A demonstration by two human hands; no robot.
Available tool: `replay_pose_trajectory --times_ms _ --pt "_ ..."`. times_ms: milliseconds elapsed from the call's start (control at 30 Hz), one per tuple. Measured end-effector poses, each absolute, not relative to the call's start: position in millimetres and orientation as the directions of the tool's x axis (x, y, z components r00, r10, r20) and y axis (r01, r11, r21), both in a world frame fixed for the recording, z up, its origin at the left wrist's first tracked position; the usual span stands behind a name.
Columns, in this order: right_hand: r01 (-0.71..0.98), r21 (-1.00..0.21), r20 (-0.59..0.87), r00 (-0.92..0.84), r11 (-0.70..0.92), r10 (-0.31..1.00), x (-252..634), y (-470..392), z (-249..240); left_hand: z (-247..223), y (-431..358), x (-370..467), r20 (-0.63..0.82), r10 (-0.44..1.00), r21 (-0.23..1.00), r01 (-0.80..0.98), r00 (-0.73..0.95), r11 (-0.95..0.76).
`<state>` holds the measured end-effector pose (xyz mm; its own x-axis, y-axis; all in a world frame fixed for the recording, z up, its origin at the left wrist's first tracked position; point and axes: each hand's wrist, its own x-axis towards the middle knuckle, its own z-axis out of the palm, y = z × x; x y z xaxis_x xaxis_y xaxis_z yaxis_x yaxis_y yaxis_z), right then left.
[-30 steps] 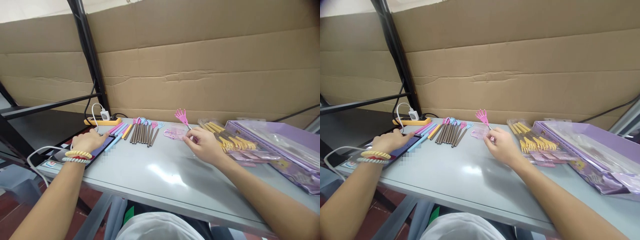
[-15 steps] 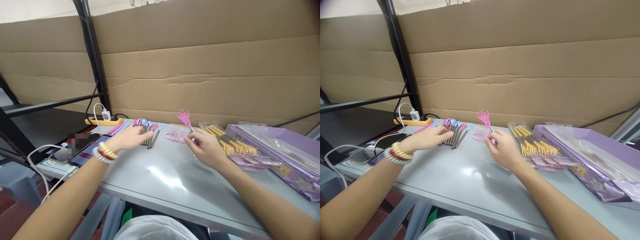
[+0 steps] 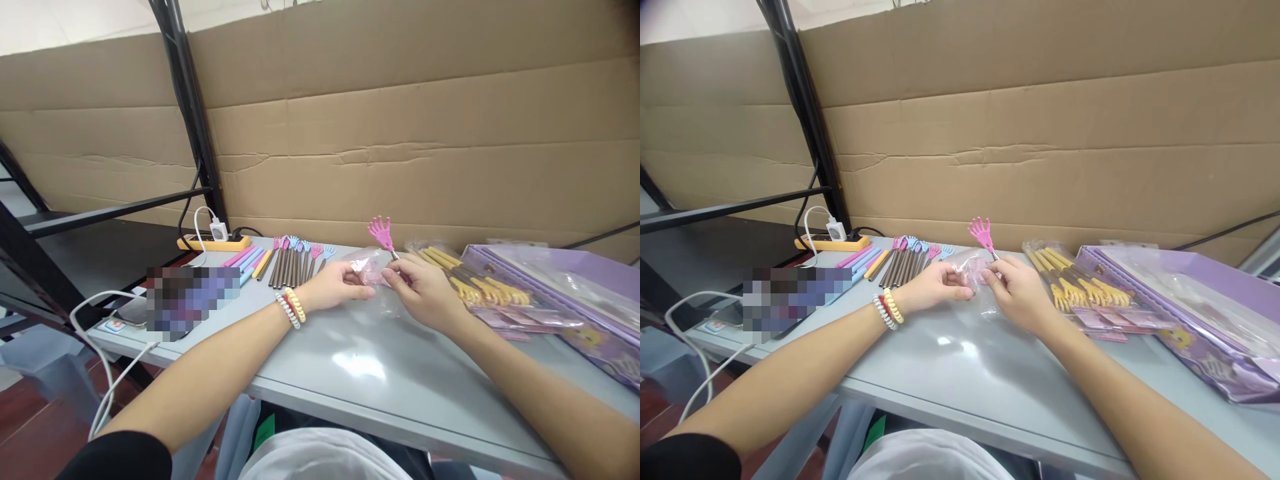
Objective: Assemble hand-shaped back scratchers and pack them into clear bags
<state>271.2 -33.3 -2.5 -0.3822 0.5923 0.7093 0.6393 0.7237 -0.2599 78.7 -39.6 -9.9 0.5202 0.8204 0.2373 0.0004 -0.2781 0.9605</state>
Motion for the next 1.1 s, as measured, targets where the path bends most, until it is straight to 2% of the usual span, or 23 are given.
replay_pose_trajectory --times_ms 200,333,500,600,700,900,1100 --pt "0.583 -0.216 0.678 -0.488 0.783 0.55 271.5 -32.0 -5.9 -10.4 -42.9 87.8 0.236 0.817 0.946 0.069 0.525 -0.318" --pt "0.58 -0.192 0.676 -0.507 0.792 0.535 272.8 -33.4 -5.8 -8.6 -41.3 88.8 0.276 0.852 0.941 0.057 0.446 -0.335" --pt "0.6 -0.17 0.666 -0.515 0.782 0.54 275.8 -36.1 -2.9 -2.5 -32.6 76.6 0.346 0.925 0.928 0.086 0.154 -0.362" --pt "0.587 -0.136 0.652 -0.554 0.798 0.518 277.3 -36.2 -2.4 -2.0 -23.6 66.0 0.384 0.923 0.917 0.13 -0.024 -0.378" --pt "0.532 -0.101 0.595 -0.645 0.841 0.479 277.3 -36.5 -2.7 -2.2 -18.0 58.7 0.403 0.907 0.91 0.156 -0.124 -0.383" --pt "0.492 -0.126 0.455 -0.743 0.861 0.491 277.2 -37.8 -3.4 -0.6 -18.6 59.6 0.369 0.914 0.928 0.016 -0.165 -0.372" --pt "0.554 -0.109 0.431 -0.722 0.825 0.541 278.9 -36.1 -4.9 -1.9 -18.6 62.1 0.349 0.924 0.933 -0.032 -0.16 -0.358"
